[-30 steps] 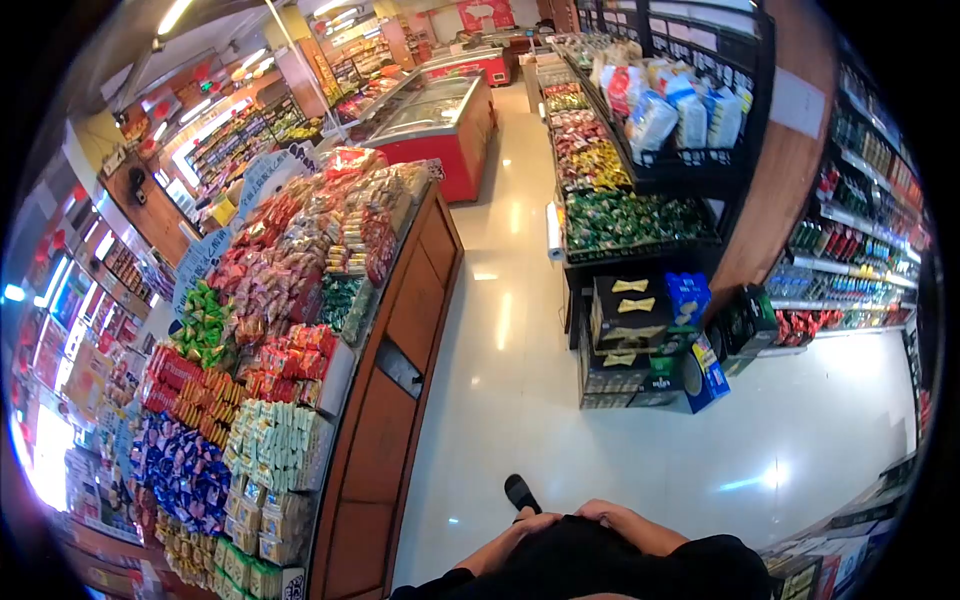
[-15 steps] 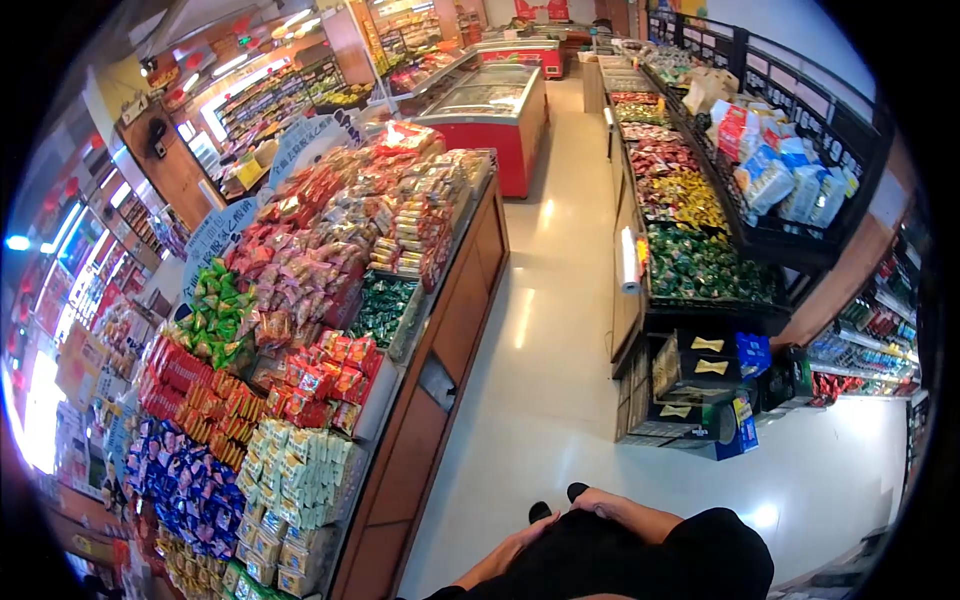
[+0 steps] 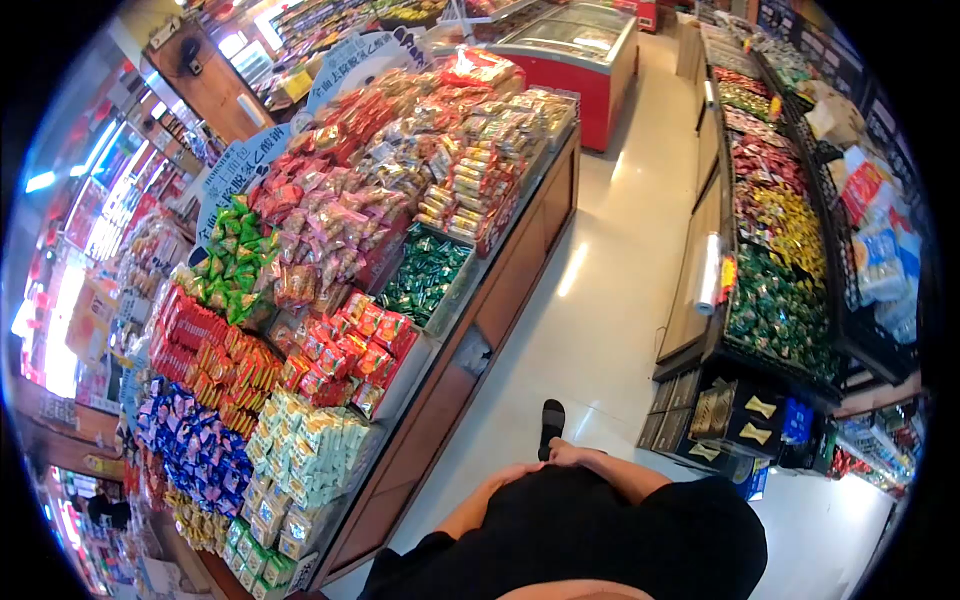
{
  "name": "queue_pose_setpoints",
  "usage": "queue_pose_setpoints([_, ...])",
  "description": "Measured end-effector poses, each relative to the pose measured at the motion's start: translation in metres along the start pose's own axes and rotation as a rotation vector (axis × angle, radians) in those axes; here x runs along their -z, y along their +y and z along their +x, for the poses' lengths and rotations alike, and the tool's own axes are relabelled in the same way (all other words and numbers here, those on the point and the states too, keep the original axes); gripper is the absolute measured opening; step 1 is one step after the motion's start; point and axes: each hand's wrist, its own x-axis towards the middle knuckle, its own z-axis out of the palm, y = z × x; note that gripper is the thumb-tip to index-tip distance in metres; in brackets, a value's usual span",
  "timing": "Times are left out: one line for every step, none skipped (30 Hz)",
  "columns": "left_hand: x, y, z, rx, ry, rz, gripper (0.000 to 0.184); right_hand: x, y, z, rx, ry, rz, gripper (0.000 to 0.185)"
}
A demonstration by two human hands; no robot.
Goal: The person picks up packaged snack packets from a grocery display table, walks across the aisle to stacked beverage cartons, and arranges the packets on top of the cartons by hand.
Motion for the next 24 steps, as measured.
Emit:
queue_pose_setpoints([0.006,0.021,0.001,-0.042,0.024,0.154,0.048,0.022,-0.004,0.007,0.080,0.022,-0.073,0.045])
queue_pose_setpoints([0.008,0.035,0.002,-0.112,-0.003,0.155,0.052,0.043,-0.007,0.015,0.088,-0.051,-0.081,0.043])
queue_pose_setpoints([0.019,0.047,0.015,-0.183,-0.028,0.153,0.057,0.066,-0.019,0.011,0.118,-0.064,-0.100,0.045])
queue_pose_setpoints([0.032,0.055,0.028,-0.254,-0.049,0.149,0.062,0.089,-0.026,0.011,0.109,-0.089,-0.142,0.046])
queue_pose_setpoints([0.045,0.063,0.042,-0.263,-0.034,0.213,0.063,0.104,-0.033,0.014,0.102,-0.116,-0.183,0.047])
queue_pose_setpoints([0.058,0.074,0.055,-0.269,-0.019,0.277,0.065,0.111,-0.027,0.027,0.105,-0.120,-0.208,0.048])
queue_pose_setpoints([0.063,0.086,0.052,-0.272,-0.005,0.340,0.067,0.124,-0.031,0.023,0.099,-0.052,-0.121,0.051])
queue_pose_setpoints([0.070,0.097,0.047,-0.261,0.087,0.482,0.068,0.139,-0.038,0.023,0.061,-0.050,-0.104,0.052])
queue_pose_setpoints([0.066,0.121,0.031,-0.249,0.174,0.628,0.069,0.155,-0.041,0.027,0.018,-0.043,-0.089,0.053])
queue_pose_setpoints([0.054,0.150,0.012,-0.238,0.256,0.771,0.070,0.172,-0.046,0.030,-0.045,-0.009,-0.081,0.053])
queue_pose_setpoints([0.050,0.170,0.003,-0.226,0.335,0.913,0.071,0.193,-0.060,0.025,-0.111,0.026,-0.076,0.053])
queue_pose_setpoints([0.062,0.180,0.011,-0.188,0.350,0.955,0.068,0.216,-0.080,0.014,-0.133,0.152,-0.083,0.048])
queue_pose_setpoints([0.070,0.193,0.012,-0.147,0.364,0.998,0.064,0.231,-0.078,0.025,-0.129,0.211,-0.035,0.046])
queue_pose_setpoints([0.072,0.200,0.014,-0.123,0.514,1.115,0.061,0.241,-0.077,0.037,-0.124,0.269,0.016,0.044])
queue_pose_setpoints([0.069,0.212,0.008,-0.093,0.663,1.232,0.057,0.250,-0.080,0.049,-0.120,0.325,0.070,0.041])
queue_pose_setpoints([0.075,0.225,0.006,-0.133,0.662,1.225,0.049,0.267,-0.093,0.055,-0.105,0.351,0.095,0.038])
queue_pose_setpoints([0.083,0.238,0.003,-0.129,0.585,1.219,0.061,0.286,-0.107,0.061,-0.091,0.380,0.118,0.035])
queue_pose_setpoints([0.089,0.249,0.005,-0.180,0.628,1.268,0.050,0.297,-0.110,0.077,-0.027,0.489,0.135,0.034])
queue_pose_setpoints([0.095,0.262,0.006,-0.237,0.670,1.316,0.039,0.312,-0.123,0.087,0.037,0.600,0.149,0.033])
queue_pose_setpoints([0.103,0.276,0.005,-0.244,0.654,1.353,0.039,0.330,-0.134,0.096,0.046,0.617,0.168,0.029])
queue_pose_setpoints([0.105,0.296,-0.004,-0.251,0.634,1.389,0.038,0.349,-0.156,0.099,0.053,0.632,0.188,0.025])
queue_pose_setpoints([0.109,0.324,-0.020,-0.226,0.576,1.419,0.038,0.358,-0.167,0.112,0.075,0.670,0.203,0.023])
queue_pose_setpoints([0.112,0.347,-0.039,-0.277,0.575,1.357,0.036,0.373,-0.178,0.125,0.101,0.717,0.214,0.022])
queue_pose_setpoints([0.121,0.368,-0.051,-0.316,0.599,1.308,0.035,0.387,-0.188,0.138,0.128,0.768,0.225,0.021])
